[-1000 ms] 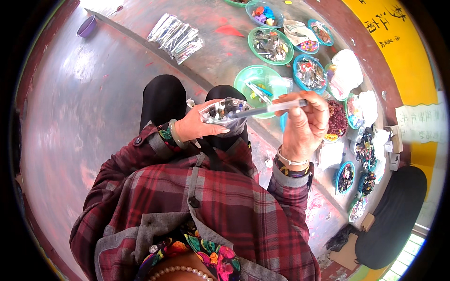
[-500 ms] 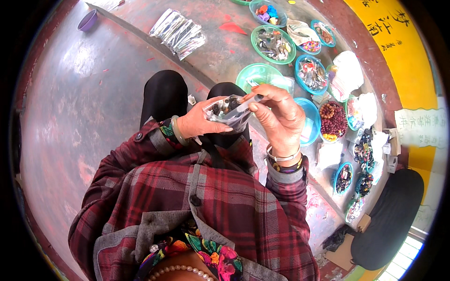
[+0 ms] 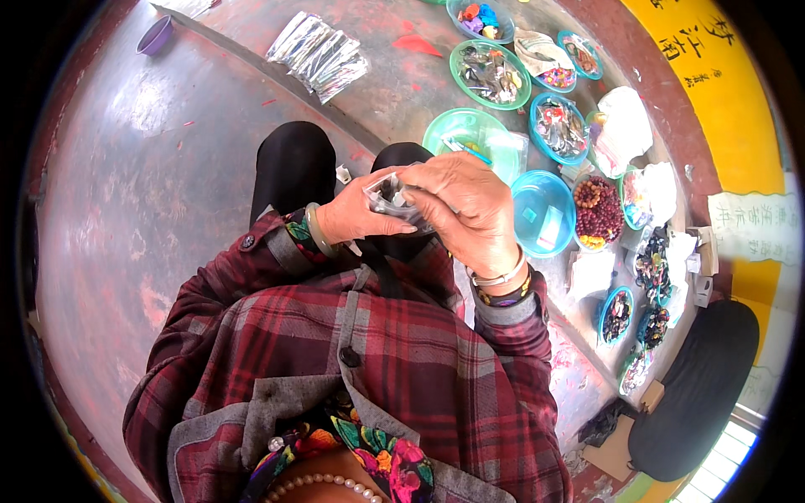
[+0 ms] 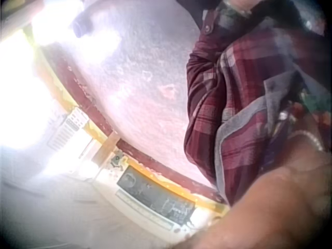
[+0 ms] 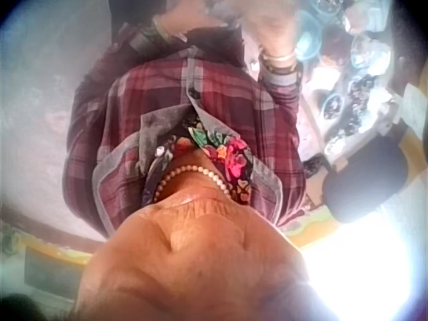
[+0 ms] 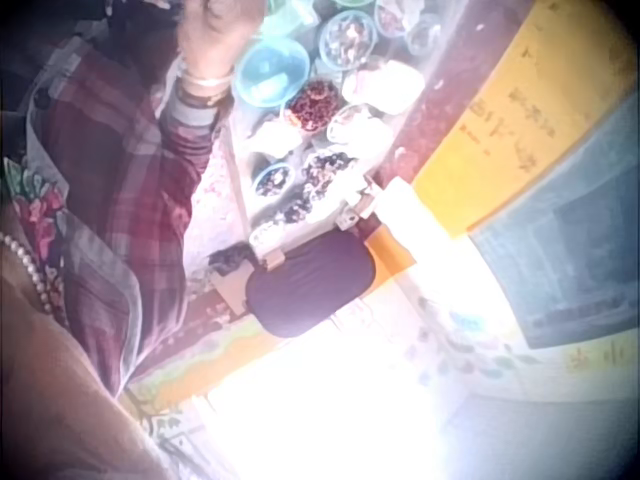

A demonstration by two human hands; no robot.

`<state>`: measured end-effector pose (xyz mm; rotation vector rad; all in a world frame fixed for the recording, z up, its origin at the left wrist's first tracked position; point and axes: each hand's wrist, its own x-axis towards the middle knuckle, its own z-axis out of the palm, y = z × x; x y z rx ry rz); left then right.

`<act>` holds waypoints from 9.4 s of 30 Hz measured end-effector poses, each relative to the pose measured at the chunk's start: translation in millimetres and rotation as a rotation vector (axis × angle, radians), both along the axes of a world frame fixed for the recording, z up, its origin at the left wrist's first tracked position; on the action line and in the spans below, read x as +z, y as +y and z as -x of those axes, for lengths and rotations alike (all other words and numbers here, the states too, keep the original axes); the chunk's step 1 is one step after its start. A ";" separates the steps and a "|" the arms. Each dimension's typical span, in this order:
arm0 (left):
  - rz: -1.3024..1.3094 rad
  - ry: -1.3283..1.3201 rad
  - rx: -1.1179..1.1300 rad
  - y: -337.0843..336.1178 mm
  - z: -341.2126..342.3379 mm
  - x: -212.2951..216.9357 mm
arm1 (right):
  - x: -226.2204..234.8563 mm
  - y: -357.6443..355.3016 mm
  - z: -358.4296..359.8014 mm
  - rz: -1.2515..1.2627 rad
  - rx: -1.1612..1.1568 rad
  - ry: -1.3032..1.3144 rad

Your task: The person sits on the floor and packs markers into small clear plastic bags. They pick up markers from a green bowl, insert them into the bags, and place the filled bags on the floor. The person handles the markers and bags by hand throughout the process.

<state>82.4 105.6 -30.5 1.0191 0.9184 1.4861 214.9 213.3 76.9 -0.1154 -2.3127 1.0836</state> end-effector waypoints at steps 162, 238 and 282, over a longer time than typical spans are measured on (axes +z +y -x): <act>0.078 -0.047 0.017 -5.8 4.5 2.5 | -17.8 -3.7 -2.7 -0.265 -0.015 -0.102; 0.153 0.248 0.202 3.9 8.2 0.9 | -334.0 174.2 -19.5 -0.171 -0.834 -0.956; 0.169 0.013 0.115 -1.0 -1.9 10.2 | -138.0 81.0 -73.0 1.381 -0.224 0.356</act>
